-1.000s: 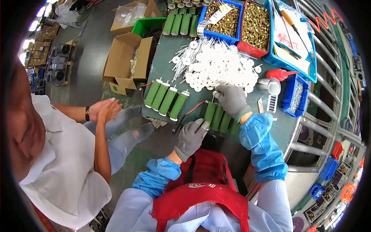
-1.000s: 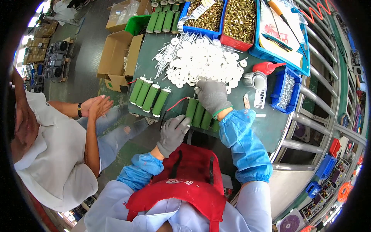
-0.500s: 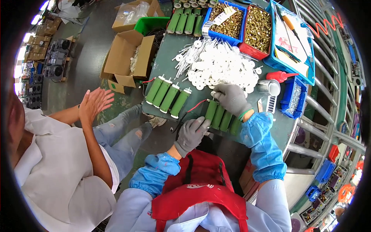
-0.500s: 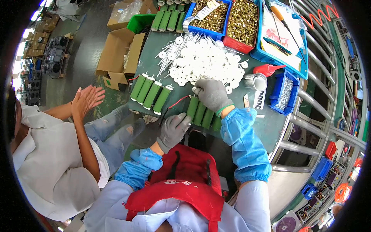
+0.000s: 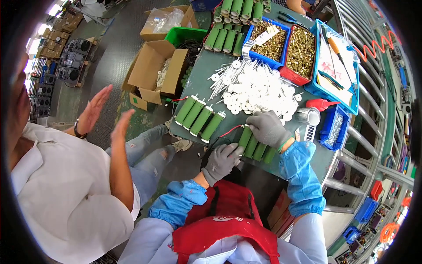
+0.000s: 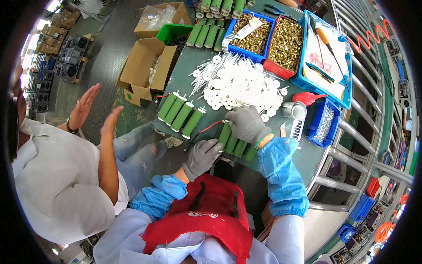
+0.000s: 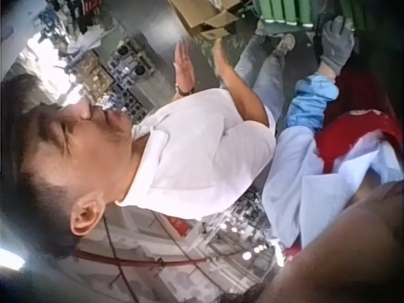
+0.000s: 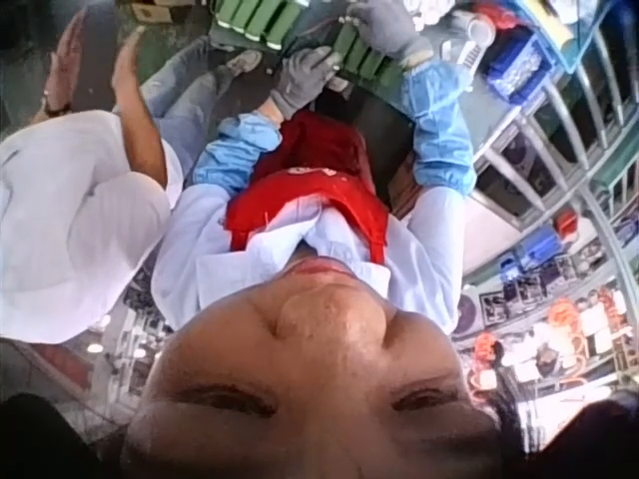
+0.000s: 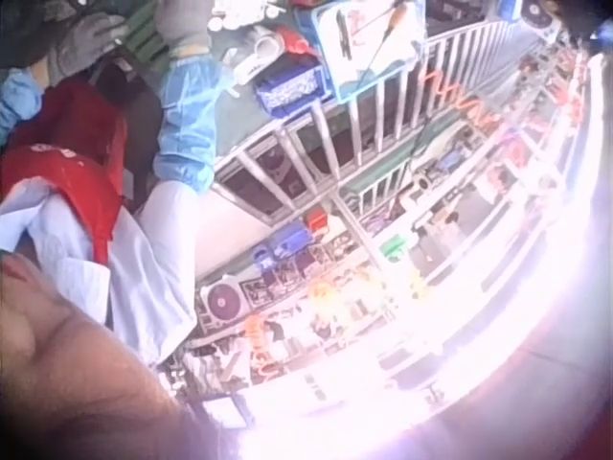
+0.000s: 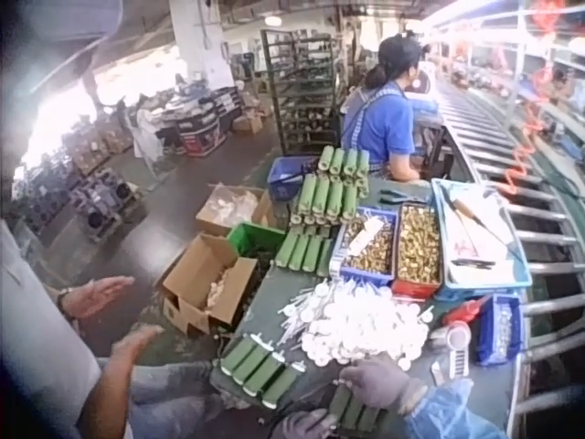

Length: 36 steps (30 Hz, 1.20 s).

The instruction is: Manually assembling components such as washers and wires onto green power resistors at a workshop table.

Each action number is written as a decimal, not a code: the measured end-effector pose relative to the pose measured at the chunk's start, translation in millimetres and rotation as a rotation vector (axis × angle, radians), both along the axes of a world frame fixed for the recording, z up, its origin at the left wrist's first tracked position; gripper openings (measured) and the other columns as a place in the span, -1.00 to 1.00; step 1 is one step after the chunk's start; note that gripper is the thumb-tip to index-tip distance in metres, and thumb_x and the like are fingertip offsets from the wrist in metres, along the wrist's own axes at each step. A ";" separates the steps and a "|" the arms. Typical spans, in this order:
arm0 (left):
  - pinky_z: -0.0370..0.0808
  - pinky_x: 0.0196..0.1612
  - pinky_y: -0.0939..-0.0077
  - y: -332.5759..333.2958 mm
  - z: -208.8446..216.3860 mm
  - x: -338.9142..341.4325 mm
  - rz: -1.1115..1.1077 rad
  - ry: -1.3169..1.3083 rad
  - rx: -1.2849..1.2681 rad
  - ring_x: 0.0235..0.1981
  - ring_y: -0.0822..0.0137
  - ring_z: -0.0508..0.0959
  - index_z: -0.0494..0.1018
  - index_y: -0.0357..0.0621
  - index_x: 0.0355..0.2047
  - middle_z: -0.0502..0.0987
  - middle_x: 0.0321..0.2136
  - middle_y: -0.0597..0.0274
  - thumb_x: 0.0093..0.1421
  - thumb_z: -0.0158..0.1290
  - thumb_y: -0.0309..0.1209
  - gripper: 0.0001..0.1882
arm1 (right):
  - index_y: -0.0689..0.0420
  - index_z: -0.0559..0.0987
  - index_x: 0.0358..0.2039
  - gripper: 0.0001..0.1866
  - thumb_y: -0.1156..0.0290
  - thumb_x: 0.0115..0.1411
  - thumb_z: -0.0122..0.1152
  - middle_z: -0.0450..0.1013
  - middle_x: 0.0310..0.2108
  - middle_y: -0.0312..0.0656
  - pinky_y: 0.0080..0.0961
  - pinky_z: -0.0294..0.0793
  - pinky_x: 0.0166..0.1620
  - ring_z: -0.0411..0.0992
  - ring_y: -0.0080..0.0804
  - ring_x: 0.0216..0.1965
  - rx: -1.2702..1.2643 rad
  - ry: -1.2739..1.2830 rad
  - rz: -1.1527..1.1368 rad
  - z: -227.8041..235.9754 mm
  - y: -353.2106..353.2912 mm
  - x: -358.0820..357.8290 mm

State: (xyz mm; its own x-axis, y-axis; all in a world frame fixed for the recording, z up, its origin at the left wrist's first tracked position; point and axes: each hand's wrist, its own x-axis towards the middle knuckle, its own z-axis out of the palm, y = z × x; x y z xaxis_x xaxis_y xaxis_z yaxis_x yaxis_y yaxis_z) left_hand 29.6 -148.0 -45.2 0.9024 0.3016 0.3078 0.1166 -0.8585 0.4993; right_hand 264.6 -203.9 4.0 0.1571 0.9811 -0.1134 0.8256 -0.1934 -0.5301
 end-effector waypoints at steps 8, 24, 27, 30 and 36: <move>0.49 -0.17 0.18 5.3 -2.4 1.8 -0.037 -0.029 -0.018 -0.23 0.05 0.49 0.41 0.00 0.02 0.43 -0.09 0.14 0.01 0.21 -0.33 -0.49 | 0.08 0.60 -0.37 -0.83 0.39 0.07 0.07 0.53 -0.41 -0.08 -0.13 0.46 -0.12 0.50 -0.07 -0.26 -0.064 -0.027 -0.042 4.7 2.1 -3.2; 0.50 -0.15 0.17 2.8 -0.2 -2.2 -0.007 -0.010 -0.072 -0.21 0.05 0.51 0.45 0.00 -0.03 0.46 -0.11 0.14 0.07 0.16 -0.34 -0.59 | -0.01 0.60 -0.32 -0.81 0.38 0.01 0.15 0.47 -0.29 -0.21 -0.28 0.37 -0.10 0.44 -0.25 -0.13 -0.040 -0.591 0.080 16.7 30.2 3.1; 0.50 -0.11 0.17 -3.9 -9.4 -0.9 -0.050 -0.018 -0.093 -0.14 0.07 0.51 0.44 -0.03 0.01 0.45 -0.11 0.13 0.06 0.15 -0.36 -0.55 | 0.00 0.58 -0.31 -0.81 0.37 0.03 0.12 0.46 -0.28 -0.22 -0.27 0.36 -0.09 0.43 -0.26 -0.14 0.027 -0.686 0.141 0.7 20.1 14.1; 0.50 -0.10 0.17 -1.0 3.2 -3.9 -0.044 -0.012 -0.130 -0.12 0.05 0.50 0.42 -0.04 0.04 0.45 -0.10 0.12 0.07 0.14 -0.36 -0.53 | 0.01 0.56 -0.30 -0.82 0.36 0.03 0.12 0.45 -0.28 -0.23 -0.26 0.36 -0.09 0.43 -0.26 -0.15 0.068 -0.724 0.172 4.8 24.0 21.1; 0.49 -0.25 0.15 18.6 48.3 8.2 -0.012 -0.040 -0.287 -0.31 -0.02 0.53 0.45 -0.12 -0.05 0.50 -0.32 0.05 0.17 0.08 -0.35 -0.68 | 0.09 0.52 -0.28 -0.88 0.43 0.15 0.14 0.48 -0.27 -0.12 -0.18 0.34 -0.14 0.45 -0.15 -0.18 0.629 -0.355 -0.381 46.3 26.3 43.1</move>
